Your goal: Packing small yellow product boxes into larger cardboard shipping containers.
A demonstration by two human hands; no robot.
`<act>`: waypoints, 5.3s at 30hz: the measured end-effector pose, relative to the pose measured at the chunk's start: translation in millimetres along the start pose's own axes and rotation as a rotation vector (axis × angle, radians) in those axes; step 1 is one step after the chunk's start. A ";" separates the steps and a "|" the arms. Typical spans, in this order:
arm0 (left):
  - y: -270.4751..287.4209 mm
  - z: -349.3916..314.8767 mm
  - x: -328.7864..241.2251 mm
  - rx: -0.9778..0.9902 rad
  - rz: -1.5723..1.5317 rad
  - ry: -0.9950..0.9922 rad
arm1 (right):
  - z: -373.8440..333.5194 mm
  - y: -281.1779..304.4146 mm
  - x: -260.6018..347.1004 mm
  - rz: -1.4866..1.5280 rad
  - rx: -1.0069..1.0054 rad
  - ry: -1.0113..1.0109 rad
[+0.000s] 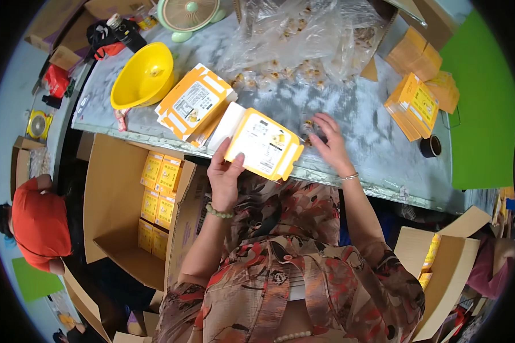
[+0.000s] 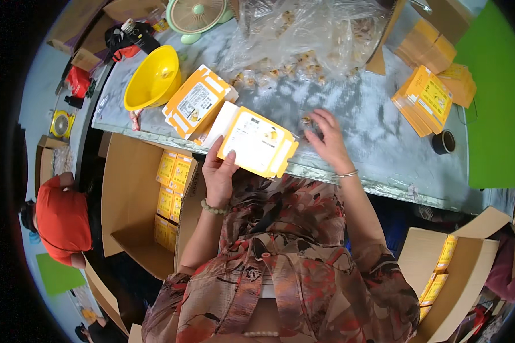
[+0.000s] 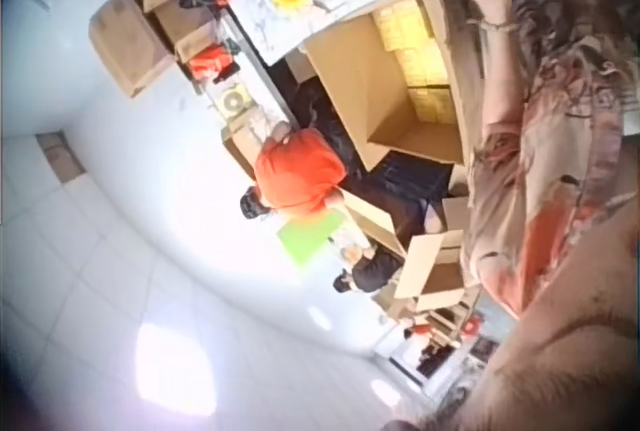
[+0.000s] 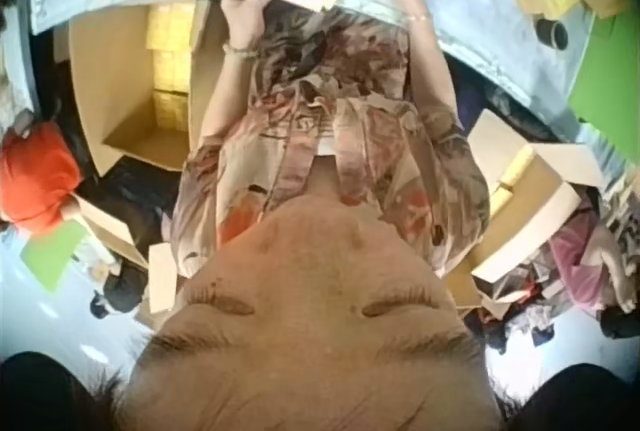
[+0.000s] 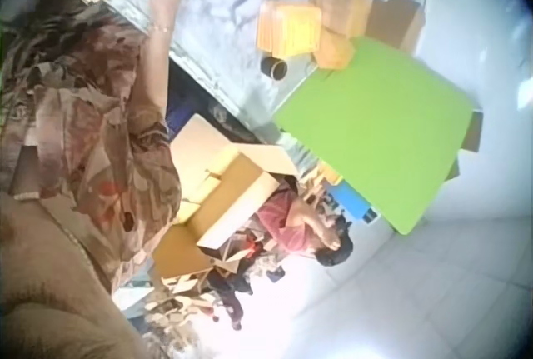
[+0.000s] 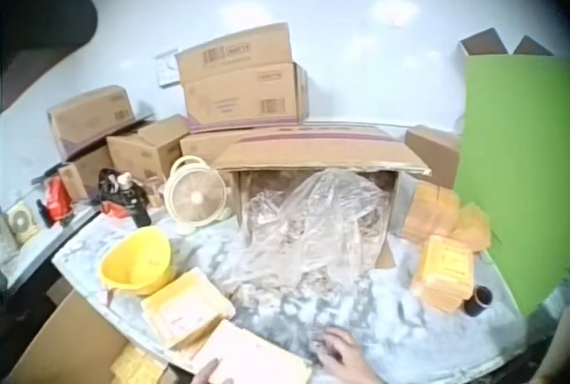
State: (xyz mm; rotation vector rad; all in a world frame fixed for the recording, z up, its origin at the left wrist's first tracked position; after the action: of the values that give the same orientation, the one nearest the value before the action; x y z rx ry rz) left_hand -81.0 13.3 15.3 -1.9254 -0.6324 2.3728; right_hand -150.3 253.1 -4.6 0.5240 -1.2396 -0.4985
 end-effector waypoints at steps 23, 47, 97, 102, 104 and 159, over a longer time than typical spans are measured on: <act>-9.4 -1.2 33.5 -0.303 -0.084 0.188 | -2.6 -22.6 -0.4 0.105 -0.152 -0.379; -0.3 -19.3 17.6 -0.153 -0.557 0.284 | 115.8 3.0 -22.7 -0.239 -0.200 -0.129; -37.7 10.3 47.8 -0.149 -0.243 0.211 | 8.2 -17.2 -24.5 1.202 -0.265 -0.655; -11.7 10.9 28.2 -0.149 -0.168 0.154 | -2.6 4.0 -31.3 0.395 -0.031 -0.458; -2.8 7.8 27.7 -0.170 -0.092 0.153 | -0.6 16.9 -23.1 0.248 -0.180 -0.210; -14.6 -11.3 23.9 -0.111 -0.331 0.290 | -4.6 33.1 -26.2 -0.342 -0.057 0.000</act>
State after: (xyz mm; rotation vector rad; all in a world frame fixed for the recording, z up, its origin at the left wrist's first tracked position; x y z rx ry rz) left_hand -79.5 36.3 -4.1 -1.9684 -0.9848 1.8575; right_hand -150.1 295.6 -4.7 0.6918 -1.1365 -0.8198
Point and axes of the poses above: each hand's wrist, its own z-axis towards the middle knuckle, its own y-axis out of the back of the hand, x = y × z, the point moved 4 cm from there along z, towards the middle knuckle, and after that the axes turned 13 degrees about -y, right-handed, at the moved point
